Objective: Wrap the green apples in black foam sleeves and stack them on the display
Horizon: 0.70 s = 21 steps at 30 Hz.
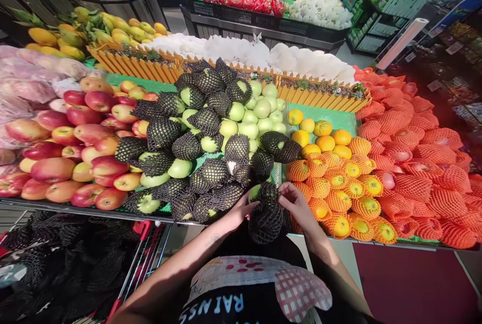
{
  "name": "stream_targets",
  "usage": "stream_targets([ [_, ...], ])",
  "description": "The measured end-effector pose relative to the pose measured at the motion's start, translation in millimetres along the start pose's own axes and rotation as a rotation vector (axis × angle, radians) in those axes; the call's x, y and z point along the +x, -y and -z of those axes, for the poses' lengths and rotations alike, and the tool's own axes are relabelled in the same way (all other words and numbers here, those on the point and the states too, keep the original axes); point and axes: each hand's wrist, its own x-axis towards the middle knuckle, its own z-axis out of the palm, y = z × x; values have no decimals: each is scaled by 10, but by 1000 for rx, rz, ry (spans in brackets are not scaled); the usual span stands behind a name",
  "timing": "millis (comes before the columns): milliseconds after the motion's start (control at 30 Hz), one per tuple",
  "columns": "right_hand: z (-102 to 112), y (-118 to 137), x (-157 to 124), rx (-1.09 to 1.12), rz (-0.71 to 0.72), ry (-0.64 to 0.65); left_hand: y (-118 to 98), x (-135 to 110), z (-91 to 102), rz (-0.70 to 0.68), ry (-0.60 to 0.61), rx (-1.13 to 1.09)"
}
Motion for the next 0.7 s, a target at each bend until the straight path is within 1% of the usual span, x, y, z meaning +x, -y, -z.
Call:
stream_targets([
  [67, 27, -39, -80, 41, 1, 20, 32, 12, 22, 11, 22, 63],
  [100, 41, -62, -106, 58, 2, 26, 55, 24, 37, -8, 32, 62],
  [233, 75, -154, -126, 192, -60, 30, 187, 68, 94, -105, 52, 8],
  [333, 73, -180, -93, 269, -111, 41, 271, 57, 108, -117, 31, -19],
  [467, 76, -177, -79, 319, -136, 48, 292, 28, 88, -108, -6, -57],
  [567, 96, -208, -124, 382, -186, 50, 270, 38, 55, -95, -11, -93],
  [633, 106, -251, -167, 425, -222, 95, 263, 59, 29, -77, -1, -123],
  [700, 103, -301, -199, 444, -231, 186, 268, 82, 15, -51, 3, -163],
])
